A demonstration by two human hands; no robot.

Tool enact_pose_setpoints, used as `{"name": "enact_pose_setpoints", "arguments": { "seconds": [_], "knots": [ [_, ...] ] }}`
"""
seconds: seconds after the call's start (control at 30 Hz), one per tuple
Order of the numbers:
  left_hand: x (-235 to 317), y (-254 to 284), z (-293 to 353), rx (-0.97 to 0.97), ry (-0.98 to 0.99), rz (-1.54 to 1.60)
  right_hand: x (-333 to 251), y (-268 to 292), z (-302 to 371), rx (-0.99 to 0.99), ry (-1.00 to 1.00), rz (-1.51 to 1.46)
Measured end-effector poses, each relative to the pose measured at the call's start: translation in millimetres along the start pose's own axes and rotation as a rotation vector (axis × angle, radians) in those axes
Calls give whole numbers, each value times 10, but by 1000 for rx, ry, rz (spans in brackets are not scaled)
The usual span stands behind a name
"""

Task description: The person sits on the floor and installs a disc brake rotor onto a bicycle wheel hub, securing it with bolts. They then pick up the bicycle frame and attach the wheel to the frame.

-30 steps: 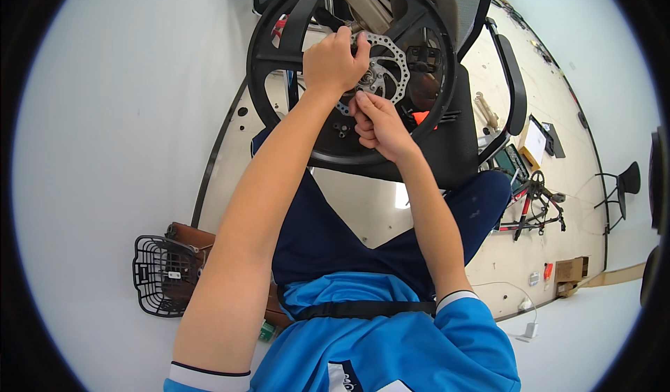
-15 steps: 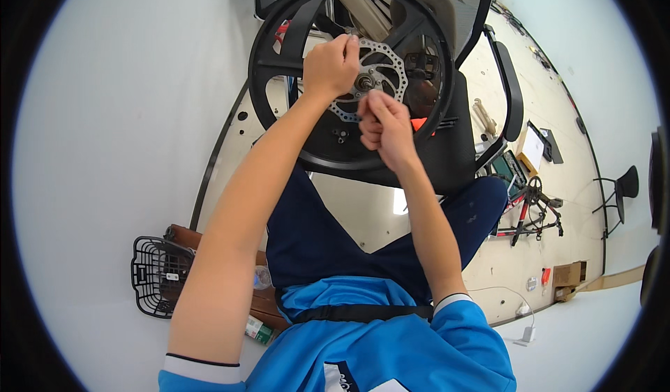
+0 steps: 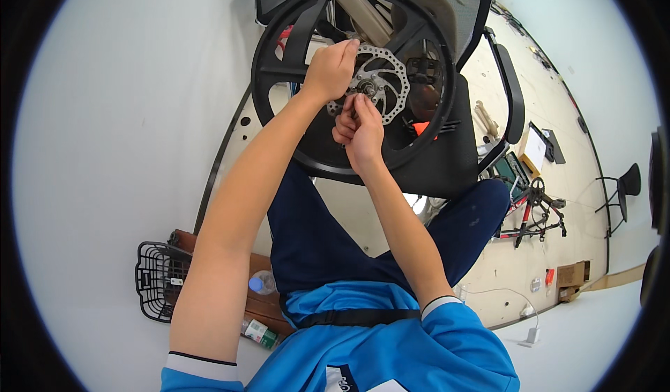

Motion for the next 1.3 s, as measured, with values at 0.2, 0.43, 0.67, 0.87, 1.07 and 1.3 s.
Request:
{"name": "enact_pose_setpoints", "arguments": {
  "seconds": [0.2, 0.43, 0.67, 0.87, 1.07, 1.3],
  "knots": [
    [-1, 21, 13, -13, 34, -18, 7, -13, 0, -23, -26, 28],
    [-39, -2, 8, 26, -3, -7, 22, -42, 5, -44, -37, 70],
    [-72, -17, 18, 49, -19, -14, 51, -65, -28, -38, -35, 59],
    [-74, -27, 18, 48, -1, -21, 126, -60, -84, -56, -7, 14],
    [-75, -20, 18, 56, -9, -32, 174, -124, -63, -53, 5, -40],
    [-68, -11, 26, 45, 24, -26, 145, -144, -38, -41, -28, -89]
  ]
}}
Point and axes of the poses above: each hand's wrist, its own z-axis away from the middle knuckle, its own y-axis out of the back of the hand, x = y × z, the point moved 4 cm from there along -z, towards the middle knuckle, and after that the axes turned 15 degrees about -y, right-handed, at the moved point
